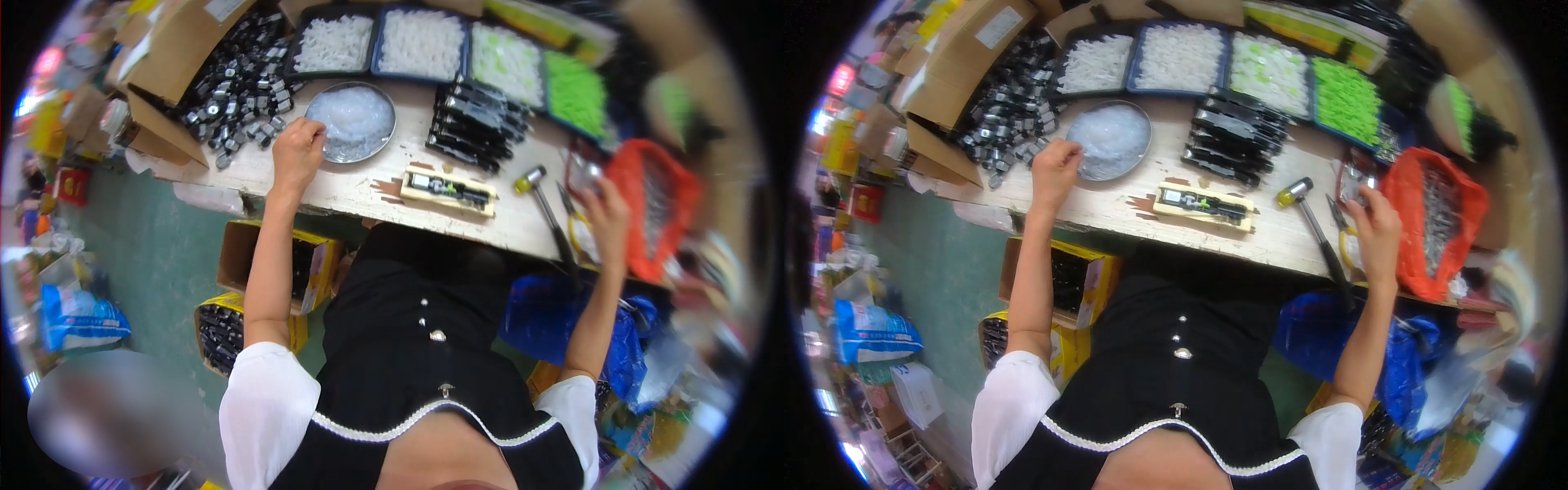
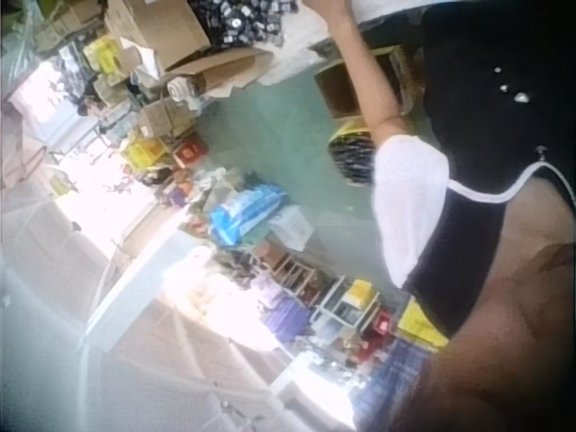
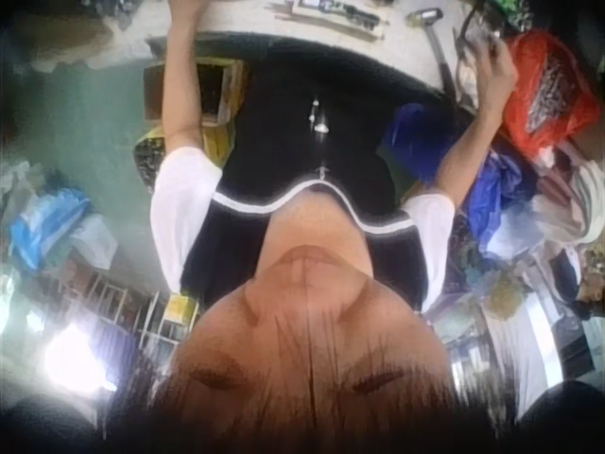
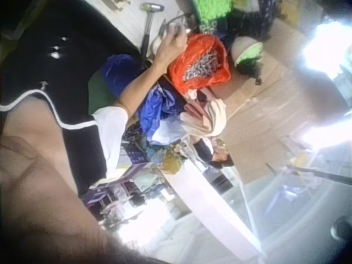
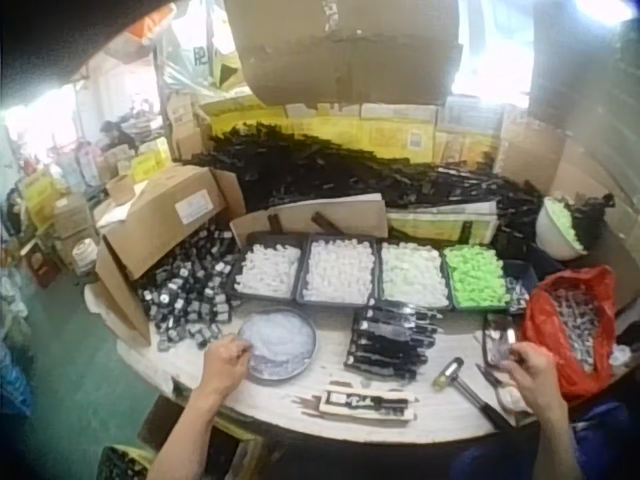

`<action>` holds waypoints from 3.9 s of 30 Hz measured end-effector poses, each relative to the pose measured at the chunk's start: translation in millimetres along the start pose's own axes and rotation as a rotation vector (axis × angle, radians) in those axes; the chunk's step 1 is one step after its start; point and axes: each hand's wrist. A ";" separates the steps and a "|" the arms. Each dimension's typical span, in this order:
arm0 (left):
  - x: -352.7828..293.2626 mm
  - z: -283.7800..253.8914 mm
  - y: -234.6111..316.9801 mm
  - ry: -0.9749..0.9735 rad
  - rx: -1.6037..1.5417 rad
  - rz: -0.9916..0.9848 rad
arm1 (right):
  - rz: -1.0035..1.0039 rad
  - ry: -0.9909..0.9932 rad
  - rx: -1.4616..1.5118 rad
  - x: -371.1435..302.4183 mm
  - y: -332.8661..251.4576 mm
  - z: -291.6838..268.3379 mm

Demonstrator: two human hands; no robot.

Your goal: The person assembles small lock mechanisms at a cluttered workbench. They pick up metal cylinders and small components, insert them into a wooden jig, and use a hammer to secure the parts. The person repeatedly handles the components and the hammer, stacking the finished locks on the table.

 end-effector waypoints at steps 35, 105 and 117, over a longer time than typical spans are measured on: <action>-16.1 8.3 136.8 -0.275 -1.223 -0.695 | -0.478 -0.042 0.278 -19.6 -110.7 99.3; -41.4 61.1 139.3 -0.224 -0.362 -0.030 | -0.296 -0.288 0.131 -16.4 -68.9 93.2; -42.0 62.0 138.3 -0.198 -0.372 -0.025 | -0.315 -0.244 0.137 -18.2 -73.0 101.5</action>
Point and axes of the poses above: each hand's wrist, its own x-axis towards the middle knuckle, its own z-axis out of the palm, y = z × x, and after that the axes turned 8 degrees about y, right-handed
